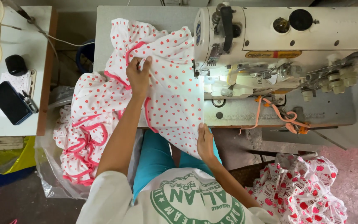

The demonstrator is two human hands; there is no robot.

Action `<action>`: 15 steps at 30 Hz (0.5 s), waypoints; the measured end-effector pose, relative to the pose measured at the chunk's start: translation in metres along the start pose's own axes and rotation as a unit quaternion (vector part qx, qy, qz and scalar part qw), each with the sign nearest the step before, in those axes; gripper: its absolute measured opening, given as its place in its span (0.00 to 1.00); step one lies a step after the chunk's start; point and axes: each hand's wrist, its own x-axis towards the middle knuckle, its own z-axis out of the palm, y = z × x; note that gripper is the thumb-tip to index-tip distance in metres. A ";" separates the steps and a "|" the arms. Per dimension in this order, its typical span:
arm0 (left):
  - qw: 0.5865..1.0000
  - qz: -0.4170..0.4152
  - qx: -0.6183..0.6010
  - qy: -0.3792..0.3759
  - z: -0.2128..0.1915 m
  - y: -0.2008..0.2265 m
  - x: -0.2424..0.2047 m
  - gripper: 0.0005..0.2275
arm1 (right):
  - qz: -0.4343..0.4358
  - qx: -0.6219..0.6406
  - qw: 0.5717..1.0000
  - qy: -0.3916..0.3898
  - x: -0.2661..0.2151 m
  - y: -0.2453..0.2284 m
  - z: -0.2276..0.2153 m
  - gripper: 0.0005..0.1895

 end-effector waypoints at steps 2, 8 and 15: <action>1.000 -0.018 -0.020 -0.009 0.005 0.002 0.015 0.12 | -0.006 -0.001 1.000 0.006 0.009 -0.007 0.003 0.28; 0.962 -0.191 -0.195 -0.022 0.007 0.068 0.038 0.17 | -0.051 0.075 0.996 -0.012 0.036 -0.067 -0.001 0.25; 0.959 -0.025 0.232 -0.160 -0.037 0.091 -0.129 0.46 | -0.067 0.018 0.996 0.048 0.079 -0.058 0.013 0.25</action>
